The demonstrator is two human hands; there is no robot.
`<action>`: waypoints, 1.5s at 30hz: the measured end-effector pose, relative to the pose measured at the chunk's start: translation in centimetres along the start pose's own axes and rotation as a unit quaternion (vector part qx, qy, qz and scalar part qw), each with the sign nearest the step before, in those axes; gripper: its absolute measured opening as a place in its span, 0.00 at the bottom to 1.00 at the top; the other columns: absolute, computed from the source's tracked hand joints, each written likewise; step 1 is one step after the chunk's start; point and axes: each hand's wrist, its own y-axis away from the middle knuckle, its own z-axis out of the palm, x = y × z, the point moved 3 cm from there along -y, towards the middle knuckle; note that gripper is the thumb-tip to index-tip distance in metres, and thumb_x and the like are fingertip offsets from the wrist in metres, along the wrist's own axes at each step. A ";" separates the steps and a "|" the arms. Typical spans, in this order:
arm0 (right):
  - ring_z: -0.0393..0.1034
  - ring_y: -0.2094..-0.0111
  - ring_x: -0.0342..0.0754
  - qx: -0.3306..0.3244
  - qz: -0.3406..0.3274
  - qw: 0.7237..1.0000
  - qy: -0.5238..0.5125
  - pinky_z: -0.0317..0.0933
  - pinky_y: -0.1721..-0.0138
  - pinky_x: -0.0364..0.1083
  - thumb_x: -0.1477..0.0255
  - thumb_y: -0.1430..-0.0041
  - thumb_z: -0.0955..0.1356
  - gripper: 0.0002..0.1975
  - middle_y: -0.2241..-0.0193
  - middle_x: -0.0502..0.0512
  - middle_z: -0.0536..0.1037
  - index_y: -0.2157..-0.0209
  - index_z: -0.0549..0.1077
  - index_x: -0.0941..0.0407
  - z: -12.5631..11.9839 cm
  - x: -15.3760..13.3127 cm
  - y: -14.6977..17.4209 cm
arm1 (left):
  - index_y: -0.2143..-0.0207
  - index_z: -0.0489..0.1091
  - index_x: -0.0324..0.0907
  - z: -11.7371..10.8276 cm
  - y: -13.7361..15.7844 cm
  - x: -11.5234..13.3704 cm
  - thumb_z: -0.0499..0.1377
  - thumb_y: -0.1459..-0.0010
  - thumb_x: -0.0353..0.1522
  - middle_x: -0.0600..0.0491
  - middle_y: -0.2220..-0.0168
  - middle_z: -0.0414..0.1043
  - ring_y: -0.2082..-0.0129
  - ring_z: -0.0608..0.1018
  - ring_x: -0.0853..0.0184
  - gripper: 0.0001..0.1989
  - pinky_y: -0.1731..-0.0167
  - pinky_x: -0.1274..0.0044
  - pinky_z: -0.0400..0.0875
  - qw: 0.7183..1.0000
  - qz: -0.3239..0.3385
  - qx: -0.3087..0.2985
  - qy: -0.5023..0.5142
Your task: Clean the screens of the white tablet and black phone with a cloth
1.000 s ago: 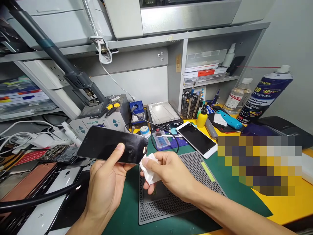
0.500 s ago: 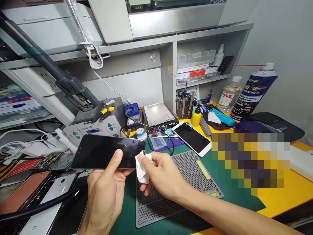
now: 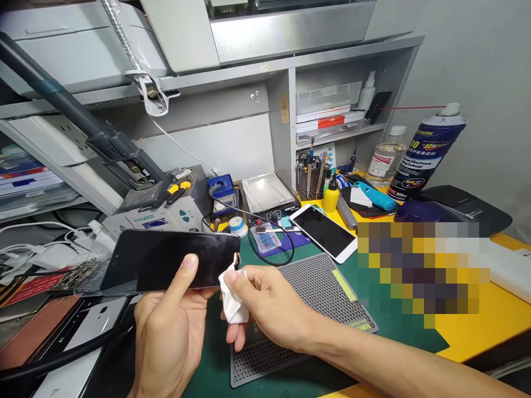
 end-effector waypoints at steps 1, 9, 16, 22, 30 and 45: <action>0.71 0.82 0.43 -0.001 0.006 1.000 -0.002 0.65 0.79 0.41 0.47 0.39 0.68 0.27 0.81 0.52 0.75 0.71 0.69 0.58 0.0 -0.1 0.1 | 0.84 0.75 0.38 0.1 -0.1 0.1 0.70 0.49 0.42 0.45 0.78 0.77 0.71 0.82 0.53 0.20 0.70 0.67 0.80 1.000 -0.019 0.001 0.011; 0.63 0.83 0.40 -0.020 0.132 0.952 0.274 0.58 0.82 0.39 0.53 0.44 0.73 0.20 0.82 0.46 0.69 0.71 0.73 0.58 -3.3 -2.9 1.2 | 0.71 0.81 0.35 0.1 -1.2 0.7 0.73 0.53 0.37 0.45 0.68 0.82 0.66 0.83 0.55 0.13 0.65 0.66 0.81 0.998 -0.012 0.001 0.058; 0.73 0.63 0.52 -0.046 0.098 0.825 0.555 0.63 0.66 0.44 0.52 0.53 0.77 0.21 0.64 0.53 0.80 0.65 0.83 0.52 -5.8 -5.4 2.6 | 0.71 0.80 0.34 0.2 -1.6 0.3 0.72 0.54 0.33 0.44 0.68 0.81 0.65 0.83 0.57 0.11 0.65 0.67 0.81 0.997 -0.050 -0.028 0.045; 0.73 0.52 0.56 0.016 0.035 0.908 0.417 0.65 0.51 0.49 0.56 0.48 0.77 0.20 0.53 0.56 0.80 0.56 0.83 0.51 -6.1 -6.0 2.5 | 0.77 0.78 0.37 0.2 -1.4 0.2 0.72 0.52 0.35 0.50 0.75 0.77 0.69 0.80 0.60 0.11 0.63 0.68 0.79 0.996 -0.057 -0.064 0.021; 0.72 0.70 0.46 0.045 0.056 0.972 0.225 0.64 0.66 0.44 0.62 0.42 0.73 0.12 0.73 0.53 0.80 0.69 0.81 0.57 -4.5 -4.6 1.8 | 0.71 0.81 0.40 -0.2 -0.3 1.3 0.70 0.49 0.35 0.52 0.72 0.79 0.68 0.80 0.58 0.06 0.66 0.73 0.77 0.982 0.122 -0.049 -0.138; 0.76 0.71 0.47 0.067 0.073 0.969 0.228 0.65 0.69 0.44 0.70 0.43 0.71 0.06 0.74 0.54 0.81 0.70 0.79 0.58 -4.2 -4.2 1.7 | 0.66 0.84 0.46 -0.2 1.5 1.5 0.70 0.50 0.27 0.51 0.70 0.80 0.66 0.81 0.60 0.08 0.53 0.71 0.74 0.905 0.334 -0.050 -0.259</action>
